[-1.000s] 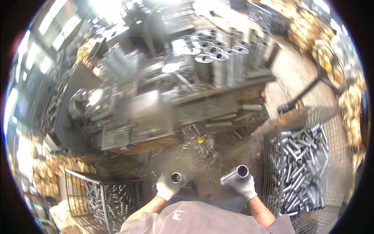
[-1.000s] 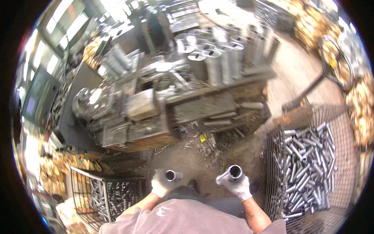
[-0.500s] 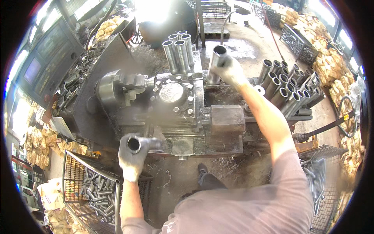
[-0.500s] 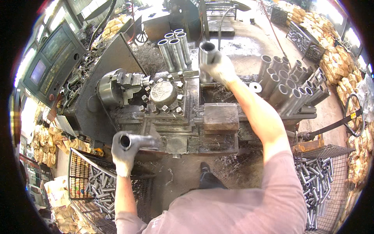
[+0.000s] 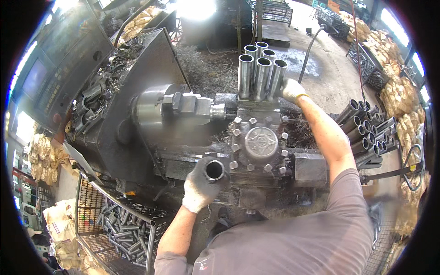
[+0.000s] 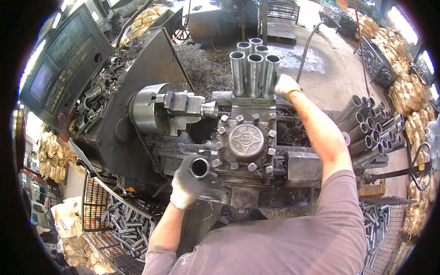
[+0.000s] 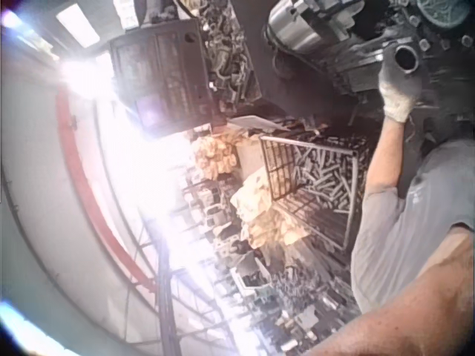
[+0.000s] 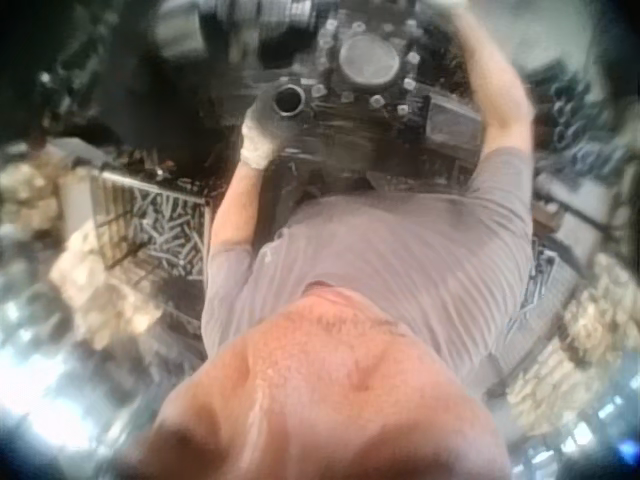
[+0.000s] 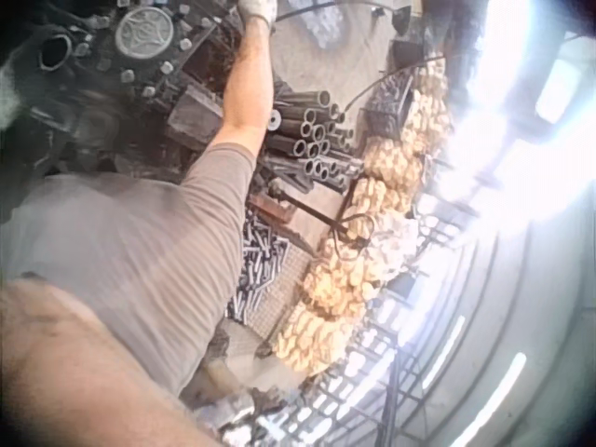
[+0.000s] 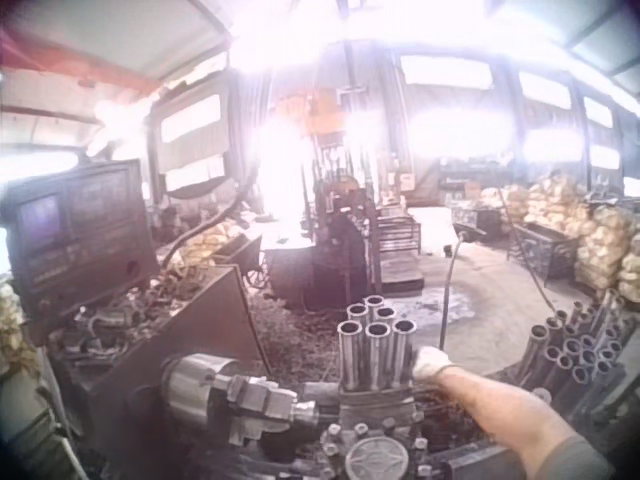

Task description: The person repeatedly loads cylindrical metal tubes into a lathe chuck, operates the machine, and removes the processed parts. The finished pieces are placed into a wire basket nearby.

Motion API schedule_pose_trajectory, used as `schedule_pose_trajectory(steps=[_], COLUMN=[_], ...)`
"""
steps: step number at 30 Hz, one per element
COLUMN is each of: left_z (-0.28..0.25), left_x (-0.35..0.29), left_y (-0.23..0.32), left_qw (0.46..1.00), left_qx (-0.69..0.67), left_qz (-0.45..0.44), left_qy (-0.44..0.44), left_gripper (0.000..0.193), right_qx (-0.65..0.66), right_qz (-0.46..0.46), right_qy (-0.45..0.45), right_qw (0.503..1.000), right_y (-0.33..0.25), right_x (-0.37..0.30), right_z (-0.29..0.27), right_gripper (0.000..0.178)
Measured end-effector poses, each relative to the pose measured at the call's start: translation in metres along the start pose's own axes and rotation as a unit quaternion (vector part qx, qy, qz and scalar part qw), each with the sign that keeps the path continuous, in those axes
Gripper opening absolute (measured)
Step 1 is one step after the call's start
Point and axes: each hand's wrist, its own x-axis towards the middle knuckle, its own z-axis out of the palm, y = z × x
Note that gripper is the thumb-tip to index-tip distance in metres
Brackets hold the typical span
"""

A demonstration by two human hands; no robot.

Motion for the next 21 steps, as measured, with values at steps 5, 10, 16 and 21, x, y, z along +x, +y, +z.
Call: schedule_pose_trajectory(steps=[5,10,16,21], left_z=[-0.019,-0.056,-0.116,-0.148], left_x=[0.004,0.006,0.094,0.179], left_y=[-0.025,-0.071,-0.113,-0.116], left_qw=[0.991,0.99,0.918,0.872], left_qx=[-0.043,-0.123,0.153,0.248], left_qz=[0.111,0.069,0.312,0.365], left_qy=[-0.056,-0.027,0.189,0.21], left_gripper=[0.097,0.093,0.083,0.086], right_qx=[0.04,-0.14,0.048,0.26], right_qz=[-0.084,-0.138,-0.146,-0.329], right_qy=[-0.216,-0.437,-0.283,0.001], right_qw=[0.972,0.878,0.947,0.908], right_y=[-0.141,-0.22,-0.219,-0.3], right_x=[-0.063,-0.051,-0.059,-0.069], right_z=[-0.031,0.023,0.032,-0.016], right_gripper=[0.07,0.047,0.031,0.022])
